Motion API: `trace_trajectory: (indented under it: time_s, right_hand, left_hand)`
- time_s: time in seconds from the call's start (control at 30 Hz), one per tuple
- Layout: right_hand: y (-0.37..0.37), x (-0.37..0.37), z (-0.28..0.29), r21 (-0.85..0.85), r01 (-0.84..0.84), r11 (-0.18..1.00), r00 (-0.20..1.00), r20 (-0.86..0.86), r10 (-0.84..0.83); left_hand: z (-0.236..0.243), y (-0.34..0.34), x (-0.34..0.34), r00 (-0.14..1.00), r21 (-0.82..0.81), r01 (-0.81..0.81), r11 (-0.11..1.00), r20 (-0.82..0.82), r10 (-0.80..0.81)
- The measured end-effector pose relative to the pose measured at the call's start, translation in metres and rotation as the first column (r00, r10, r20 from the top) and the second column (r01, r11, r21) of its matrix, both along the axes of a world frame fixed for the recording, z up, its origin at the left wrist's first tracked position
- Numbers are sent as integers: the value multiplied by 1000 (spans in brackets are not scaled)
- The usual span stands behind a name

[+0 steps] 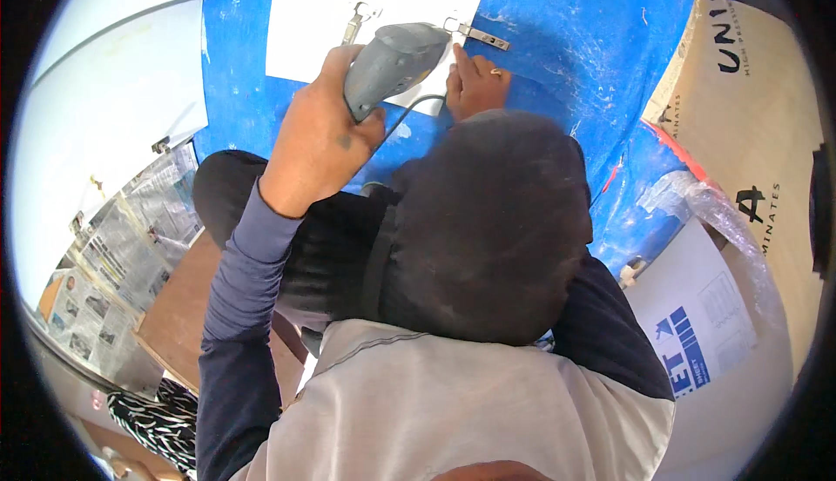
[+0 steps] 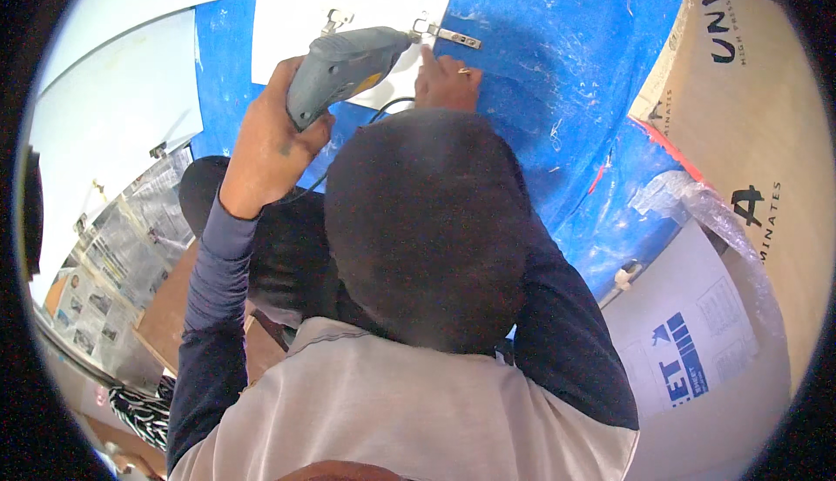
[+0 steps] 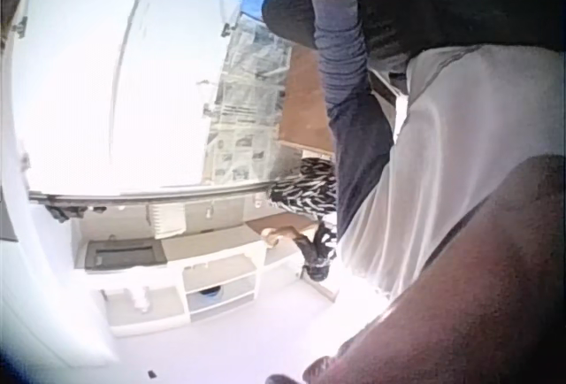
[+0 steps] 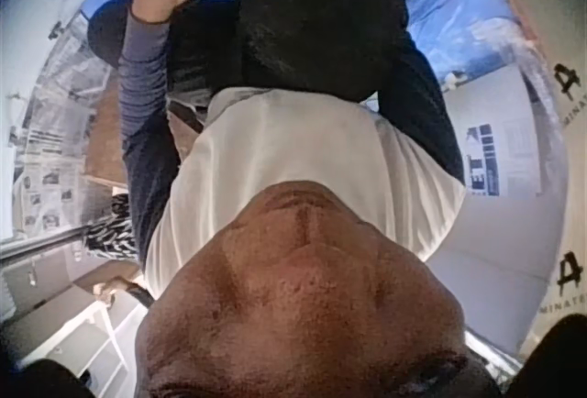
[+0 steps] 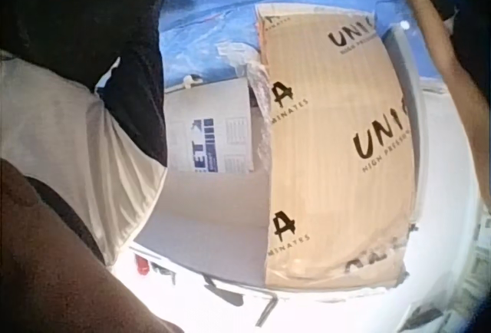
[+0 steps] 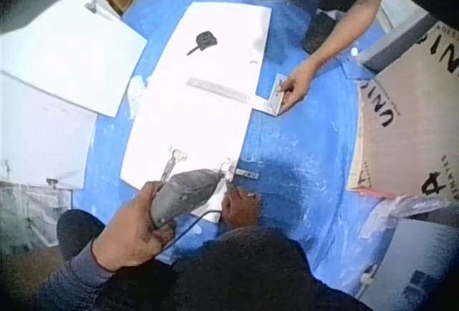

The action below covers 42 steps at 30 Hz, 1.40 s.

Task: The person installs metal hinges onto a white board by marking positions with a pencil, aligning the hinges, and securing them using a power drill.

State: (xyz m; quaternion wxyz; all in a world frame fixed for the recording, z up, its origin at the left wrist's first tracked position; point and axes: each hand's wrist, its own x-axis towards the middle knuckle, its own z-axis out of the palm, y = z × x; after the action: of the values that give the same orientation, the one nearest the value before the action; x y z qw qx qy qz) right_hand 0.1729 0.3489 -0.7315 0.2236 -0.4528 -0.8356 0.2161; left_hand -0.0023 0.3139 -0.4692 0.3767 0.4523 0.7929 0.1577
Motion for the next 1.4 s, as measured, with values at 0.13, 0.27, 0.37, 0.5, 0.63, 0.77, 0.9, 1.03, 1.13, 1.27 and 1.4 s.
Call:
trace_trajectory:
  time_s: [0.13, 0.27, 0.37, 0.5, 0.63, 0.77, 0.9, 1.03, 1.13, 1.27, 1.4]
  right_hand:
    - [-17, -11, 28, -425, -85, 901, 845, -511, -161]
    - [-21, -17, 40, -436, -248, 865, 676, -718, -168]
    - [-9, -20, 48, -242, -248, 938, 549, -833, -70]
    - [17, -25, 70, -42, -153, 987, 522, -852, 45]
    - [49, -42, 98, 59, -295, 954, 479, -855, 201]
    - [52, -52, 104, 17, -329, 944, 457, -872, 175]
    - [53, -51, 108, 8, -338, 941, 498, -847, 186]
    - [52, -53, 105, 15, -310, 951, 495, -851, 174]
    - [52, -53, 104, 13, -302, 953, 502, -848, 170]
    - [50, -55, 104, -13, -302, 953, 490, -860, 144]
    - [55, -54, 107, -6, -301, 954, 495, -856, 150]
  left_hand:
    - [-2, 0, 1, 994, -39, -74, 997, 79, 77]
    - [2, 4, 0, 994, -84, -40, 996, 95, 48]
    - [3, 2, 5, 1000, -46, 7, 999, 21, -6]
    - [5, 7, 13, 1000, -88, -20, 996, 19, 21]
    - [9, 11, 24, 1000, -105, -23, 994, 0, 24]
    - [12, 18, 26, 998, -121, -5, 993, -64, -2]
    - [12, 15, 25, 999, -129, -4, 992, -48, -2]
    - [12, 17, 26, 998, -135, 2, 991, -65, -11]
    - [13, 18, 27, 994, -156, 19, 988, -106, -35]
    - [12, 17, 25, 992, -141, 37, 989, -114, -53]
    - [15, 23, 24, 995, -188, 12, 982, -93, -30]
